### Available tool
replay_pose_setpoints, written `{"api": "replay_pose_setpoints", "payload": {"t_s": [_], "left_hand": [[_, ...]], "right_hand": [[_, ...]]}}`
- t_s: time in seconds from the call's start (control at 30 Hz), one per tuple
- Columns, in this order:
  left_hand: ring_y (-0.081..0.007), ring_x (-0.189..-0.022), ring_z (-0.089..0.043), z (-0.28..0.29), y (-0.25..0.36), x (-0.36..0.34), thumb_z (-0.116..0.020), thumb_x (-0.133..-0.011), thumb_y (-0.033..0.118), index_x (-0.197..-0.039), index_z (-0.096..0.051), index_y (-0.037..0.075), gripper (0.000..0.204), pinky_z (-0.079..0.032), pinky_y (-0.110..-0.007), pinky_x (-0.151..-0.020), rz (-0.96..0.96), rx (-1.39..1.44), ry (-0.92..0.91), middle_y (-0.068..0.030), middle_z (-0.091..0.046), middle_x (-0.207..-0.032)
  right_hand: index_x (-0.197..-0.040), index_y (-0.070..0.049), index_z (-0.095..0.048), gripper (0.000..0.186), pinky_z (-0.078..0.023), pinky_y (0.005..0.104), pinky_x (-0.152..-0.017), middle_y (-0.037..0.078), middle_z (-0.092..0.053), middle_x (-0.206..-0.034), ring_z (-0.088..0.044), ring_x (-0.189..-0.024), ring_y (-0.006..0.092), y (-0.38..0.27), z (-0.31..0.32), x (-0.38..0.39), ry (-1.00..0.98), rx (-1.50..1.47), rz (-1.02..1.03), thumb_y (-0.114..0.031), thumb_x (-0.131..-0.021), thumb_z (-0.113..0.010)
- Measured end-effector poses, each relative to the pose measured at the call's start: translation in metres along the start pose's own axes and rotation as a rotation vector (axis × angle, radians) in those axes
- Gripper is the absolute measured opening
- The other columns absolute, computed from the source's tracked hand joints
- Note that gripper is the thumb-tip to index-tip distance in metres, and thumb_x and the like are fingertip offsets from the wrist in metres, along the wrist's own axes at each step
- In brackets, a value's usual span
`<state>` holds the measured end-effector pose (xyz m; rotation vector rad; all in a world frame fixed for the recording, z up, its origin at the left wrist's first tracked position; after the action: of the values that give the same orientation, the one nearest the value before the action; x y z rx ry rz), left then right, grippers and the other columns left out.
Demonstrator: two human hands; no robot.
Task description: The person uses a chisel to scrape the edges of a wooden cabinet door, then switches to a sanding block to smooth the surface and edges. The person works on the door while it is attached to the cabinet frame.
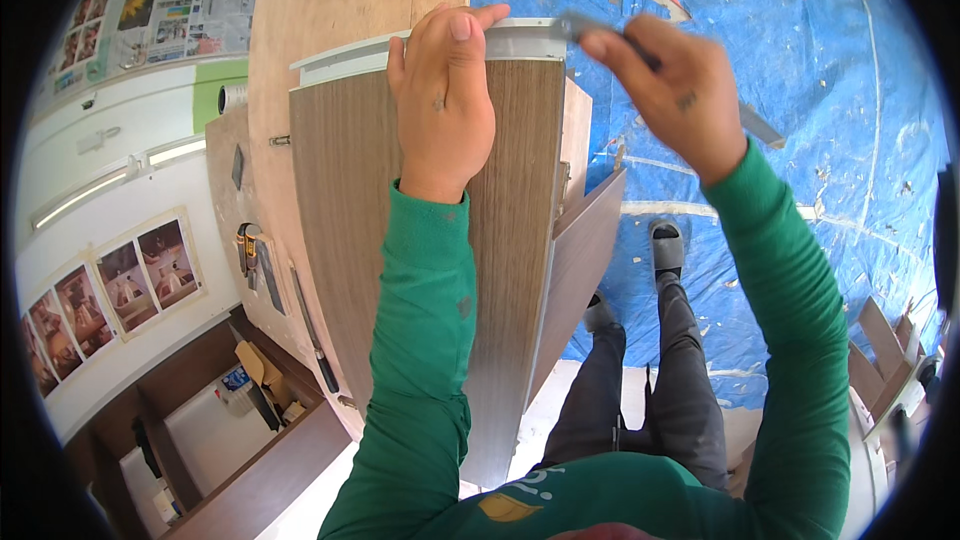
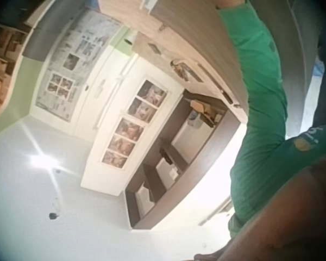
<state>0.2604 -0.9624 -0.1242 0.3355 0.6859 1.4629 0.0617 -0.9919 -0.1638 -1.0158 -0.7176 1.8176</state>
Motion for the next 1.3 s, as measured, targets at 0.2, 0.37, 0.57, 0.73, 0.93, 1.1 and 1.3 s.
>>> {"api": "replay_pose_setpoints", "payload": {"t_s": [0.2, 0.37, 0.57, 0.73, 0.93, 1.1, 1.3], "left_hand": [[-0.0271, -0.137, -0.049, 0.000, 0.000, 0.000, -0.025, -0.115, 0.042, -0.120, -0.074, 0.014, 0.057, -0.010, -0.058, -0.125, -0.020, 0.007, 0.004, 0.0003, -0.067, -0.124], [-0.0268, -0.130, -0.053, -0.001, -0.002, -0.001, -0.026, -0.115, 0.043, -0.117, -0.075, 0.012, 0.058, -0.009, -0.057, -0.125, -0.027, 0.079, 0.012, -0.0007, -0.066, -0.124], [-0.0270, -0.127, -0.054, -0.003, 0.000, -0.003, -0.024, -0.115, 0.046, -0.119, -0.075, 0.010, 0.063, -0.009, -0.054, -0.126, -0.001, 0.062, 0.004, -0.0029, -0.065, -0.126], [-0.0279, -0.130, -0.052, -0.004, -0.003, -0.003, -0.020, -0.114, 0.049, -0.122, -0.075, 0.010, 0.069, -0.009, -0.052, -0.126, 0.007, 0.062, -0.008, -0.0043, -0.066, -0.130], [-0.0305, -0.131, -0.051, -0.005, -0.007, -0.002, -0.019, -0.114, 0.051, -0.122, -0.075, 0.007, 0.072, -0.020, -0.047, -0.124, 0.042, 0.088, -0.004, -0.0110, -0.065, -0.130], [-0.0332, -0.127, -0.052, -0.008, -0.006, -0.005, -0.019, -0.114, 0.053, -0.122, -0.074, 0.003, 0.075, -0.033, -0.041, -0.116, 0.054, 0.106, -0.014, -0.0147, -0.063, -0.131], [-0.0326, -0.126, -0.053, -0.008, -0.001, -0.006, -0.017, -0.114, 0.053, -0.123, -0.073, 0.002, 0.077, -0.033, -0.042, -0.117, 0.050, 0.087, -0.034, -0.0158, -0.062, -0.132]], "right_hand": [[-0.070, -0.009, -0.061, 0.040, -0.042, 0.0423, -0.049, 0.010, -0.054, -0.062, -0.057, -0.053, 0.0308, -0.060, -0.047, 0.122, -0.354, -0.456, 0.173, -0.039, -0.087, -0.083], [-0.070, -0.005, -0.058, 0.044, -0.041, 0.0410, -0.049, 0.011, -0.050, -0.062, -0.051, -0.052, 0.0302, -0.027, -0.063, 0.108, -0.136, -0.489, 0.090, -0.037, -0.089, -0.082], [-0.073, -0.001, -0.061, 0.042, -0.038, 0.0347, -0.052, 0.008, -0.045, -0.061, -0.041, -0.057, 0.0148, 0.037, -0.056, 0.025, 0.216, -0.545, -0.211, -0.033, -0.097, -0.077], [-0.075, -0.001, -0.063, 0.045, -0.040, 0.0350, -0.053, 0.009, -0.046, -0.061, -0.043, -0.057, 0.0148, 0.035, -0.051, 0.051, 0.138, -0.571, -0.326, -0.038, -0.095, -0.078], [-0.067, -0.004, -0.055, 0.047, -0.041, 0.0420, -0.051, 0.013, -0.049, -0.060, -0.052, -0.054, 0.0331, -0.037, -0.067, 0.132, -0.104, -0.630, 0.113, -0.038, -0.091, -0.080], [-0.069, -0.004, -0.055, 0.050, -0.041, 0.0408, -0.051, 0.014, -0.050, -0.061, -0.051, -0.053, 0.0306, 0.016, -0.067, 0.065, 0.092, -0.547, -0.063, -0.041, -0.093, -0.078], [-0.071, -0.004, -0.060, 0.046, -0.041, 0.0370, -0.050, 0.013, -0.050, -0.059, -0.049, -0.052, 0.0240, 0.050, -0.062, 0.021, 0.226, -0.584, -0.225, -0.041, -0.093, -0.078]]}}
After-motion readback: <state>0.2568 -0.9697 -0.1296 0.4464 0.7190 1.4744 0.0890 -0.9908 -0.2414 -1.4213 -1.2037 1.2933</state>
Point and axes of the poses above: each hand's wrist, its own x-axis away from the middle knuckle, its own z-axis out of the back of the hand, y = z × x, the point moved 9 cm from there along -x, towards the middle knuckle
